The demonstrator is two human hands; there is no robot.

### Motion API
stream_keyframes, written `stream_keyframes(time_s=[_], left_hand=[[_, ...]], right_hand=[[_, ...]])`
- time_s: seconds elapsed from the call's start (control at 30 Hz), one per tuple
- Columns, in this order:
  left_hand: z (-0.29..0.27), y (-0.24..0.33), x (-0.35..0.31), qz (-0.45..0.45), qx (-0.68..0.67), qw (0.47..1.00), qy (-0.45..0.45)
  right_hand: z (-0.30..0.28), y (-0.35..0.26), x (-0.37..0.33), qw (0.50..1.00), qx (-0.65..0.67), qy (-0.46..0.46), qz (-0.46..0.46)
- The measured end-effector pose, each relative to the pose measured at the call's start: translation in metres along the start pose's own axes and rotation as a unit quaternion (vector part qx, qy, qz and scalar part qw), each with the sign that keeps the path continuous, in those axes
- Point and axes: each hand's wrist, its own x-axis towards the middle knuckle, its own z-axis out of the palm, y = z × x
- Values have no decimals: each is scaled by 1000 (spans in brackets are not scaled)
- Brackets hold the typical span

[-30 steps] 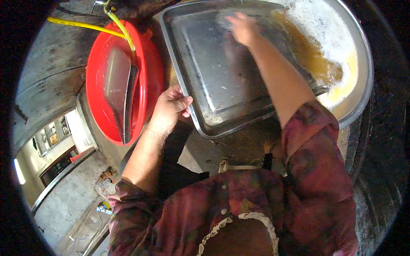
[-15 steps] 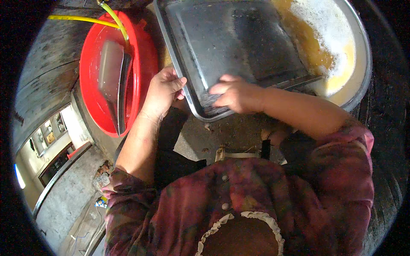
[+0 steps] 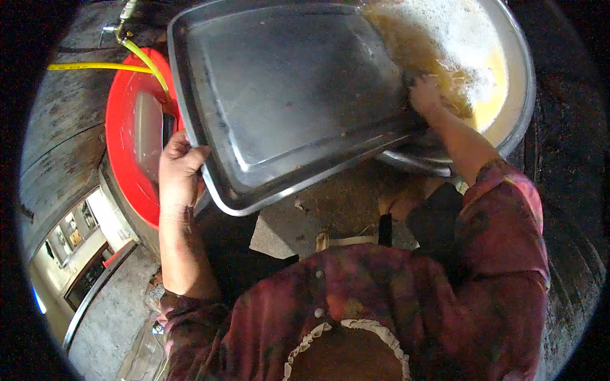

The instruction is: The person scrubs a rectangular metal tray with a steel wool pad in a basin of soapy water. They rinse the tray under a running tap and place it in a red basin. They repeat this process for a second tray.

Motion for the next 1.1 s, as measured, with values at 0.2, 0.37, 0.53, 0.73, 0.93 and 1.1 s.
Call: stream_keyframes(time_s=[0.2,0.37,0.53,0.73,0.93,1.1], left_hand=[[-21,5,-8,26,91,994,58],[-25,-1,-11,41,55,997,44],[-33,8,-18,60,16,997,40],[-47,2,-14,59,20,998,15],[-52,0,-13,53,31,998,3],[-56,2,-21,61,9,997,50]], right_hand=[[-129,-203,-137,893,311,7,-325],[-125,-213,-145,780,358,101,-504],[-58,-61,-59,917,212,105,-321],[-85,-80,-89,923,234,-16,-304],[-135,-182,-150,787,273,-15,-553],[-83,-67,-78,866,91,-114,-479]])
